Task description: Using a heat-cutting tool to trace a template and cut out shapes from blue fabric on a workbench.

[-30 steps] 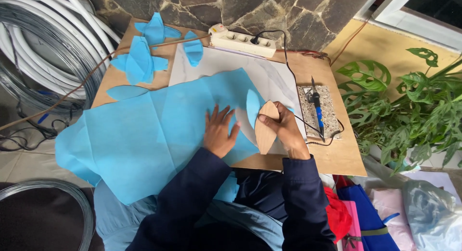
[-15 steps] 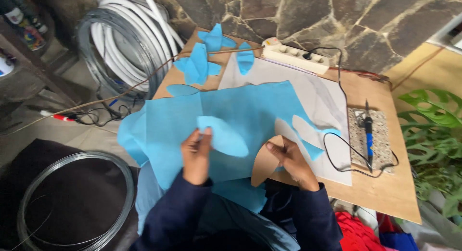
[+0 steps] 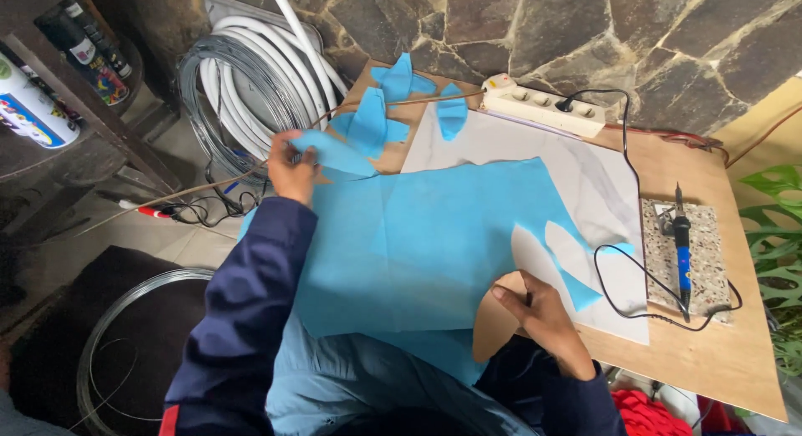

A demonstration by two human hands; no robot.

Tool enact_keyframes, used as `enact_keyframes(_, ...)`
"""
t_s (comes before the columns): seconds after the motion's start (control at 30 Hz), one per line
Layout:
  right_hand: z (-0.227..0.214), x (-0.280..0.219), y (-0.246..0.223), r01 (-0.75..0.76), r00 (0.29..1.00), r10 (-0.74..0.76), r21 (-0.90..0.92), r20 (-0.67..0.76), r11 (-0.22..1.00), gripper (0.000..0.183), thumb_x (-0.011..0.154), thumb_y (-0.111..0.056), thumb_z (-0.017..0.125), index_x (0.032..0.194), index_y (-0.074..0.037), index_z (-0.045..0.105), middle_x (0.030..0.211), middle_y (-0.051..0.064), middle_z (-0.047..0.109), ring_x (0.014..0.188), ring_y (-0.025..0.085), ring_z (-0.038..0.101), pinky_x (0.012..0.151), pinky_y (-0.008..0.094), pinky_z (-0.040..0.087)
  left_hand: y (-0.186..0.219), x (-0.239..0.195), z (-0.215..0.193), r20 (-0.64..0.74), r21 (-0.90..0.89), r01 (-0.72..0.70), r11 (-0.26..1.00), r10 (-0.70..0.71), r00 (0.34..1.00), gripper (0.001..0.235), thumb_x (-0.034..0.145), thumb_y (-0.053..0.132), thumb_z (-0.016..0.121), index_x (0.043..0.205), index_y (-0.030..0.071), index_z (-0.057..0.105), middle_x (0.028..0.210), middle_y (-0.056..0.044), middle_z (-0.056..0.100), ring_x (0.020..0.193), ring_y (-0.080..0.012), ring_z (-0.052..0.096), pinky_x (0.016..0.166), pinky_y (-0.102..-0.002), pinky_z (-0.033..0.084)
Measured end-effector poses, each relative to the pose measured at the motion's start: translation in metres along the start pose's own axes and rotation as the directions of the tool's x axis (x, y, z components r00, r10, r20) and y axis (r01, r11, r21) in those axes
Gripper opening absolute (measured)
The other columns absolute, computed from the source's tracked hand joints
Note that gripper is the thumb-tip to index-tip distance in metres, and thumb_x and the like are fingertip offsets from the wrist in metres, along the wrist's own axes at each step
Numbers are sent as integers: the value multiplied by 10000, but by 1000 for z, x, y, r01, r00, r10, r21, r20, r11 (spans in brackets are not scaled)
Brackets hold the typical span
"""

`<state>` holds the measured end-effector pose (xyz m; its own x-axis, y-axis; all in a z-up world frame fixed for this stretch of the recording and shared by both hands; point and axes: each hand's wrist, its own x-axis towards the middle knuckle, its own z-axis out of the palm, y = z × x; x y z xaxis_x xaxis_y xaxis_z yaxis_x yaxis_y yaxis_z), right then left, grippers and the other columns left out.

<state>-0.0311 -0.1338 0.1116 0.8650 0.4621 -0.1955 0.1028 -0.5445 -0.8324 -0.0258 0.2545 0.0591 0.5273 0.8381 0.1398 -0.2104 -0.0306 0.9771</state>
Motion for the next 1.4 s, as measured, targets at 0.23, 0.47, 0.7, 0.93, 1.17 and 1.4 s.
enact_keyframes(0.23,-2,-1,6,31,999,-32,-68,-7,997,164,800,-245,631,808,-92,690,568,-16,234,482,97,271,470,252,251,-56,15,17,-88,294,-24,956,52,995,155,707,144,682,841,209,638,858,59,630,614,-85,525,621,-268,468)
enact_keyframes(0.47,-2,-5,-2,29,1000,-28,-38,14,999,164,800,-238,615,856,-103,688,628,2,541,475,96,311,491,235,301,-83,23,11,42,508,-181,842,186,982,249,655,156,686,896,205,644,725,45,600,546,-125,553,646,-320,472)
enact_keyframes(0.7,-4,-6,0,-4,1000,5,-34,30,999,151,806,-231,615,869,-107,673,535,17,471,414,90,319,445,224,306,-104,39,-3,129,564,-438,700,449,884,301,639,35,656,913,154,625,859,-12,639,601,-189,584,622,-359,480)
enact_keyframes(0.93,-4,-7,-2,-17,999,18,-32,38,999,169,809,-239,607,869,-101,683,495,26,400,398,103,347,434,236,318,-113,46,-6,297,523,-580,625,504,811,238,640,10,586,825,134,668,884,-17,674,719,-210,638,672,-361,514)
enact_keyframes(1.17,-5,-7,-5,-36,998,36,-8,49,999,173,809,-233,608,864,-81,671,489,33,439,376,103,358,411,234,316,-117,51,-15,287,673,-461,579,371,883,283,621,93,651,881,205,652,767,12,619,744,-243,534,685,-392,446)
enact_keyframes(1.4,-5,3,20,29,999,-28,-13,35,1000,207,806,-237,648,700,-66,600,527,-16,263,440,80,271,431,252,232,-84,15,-41,316,896,-389,214,308,897,488,728,455,597,1040,91,507,974,-149,542,934,-369,476,721,-519,409)
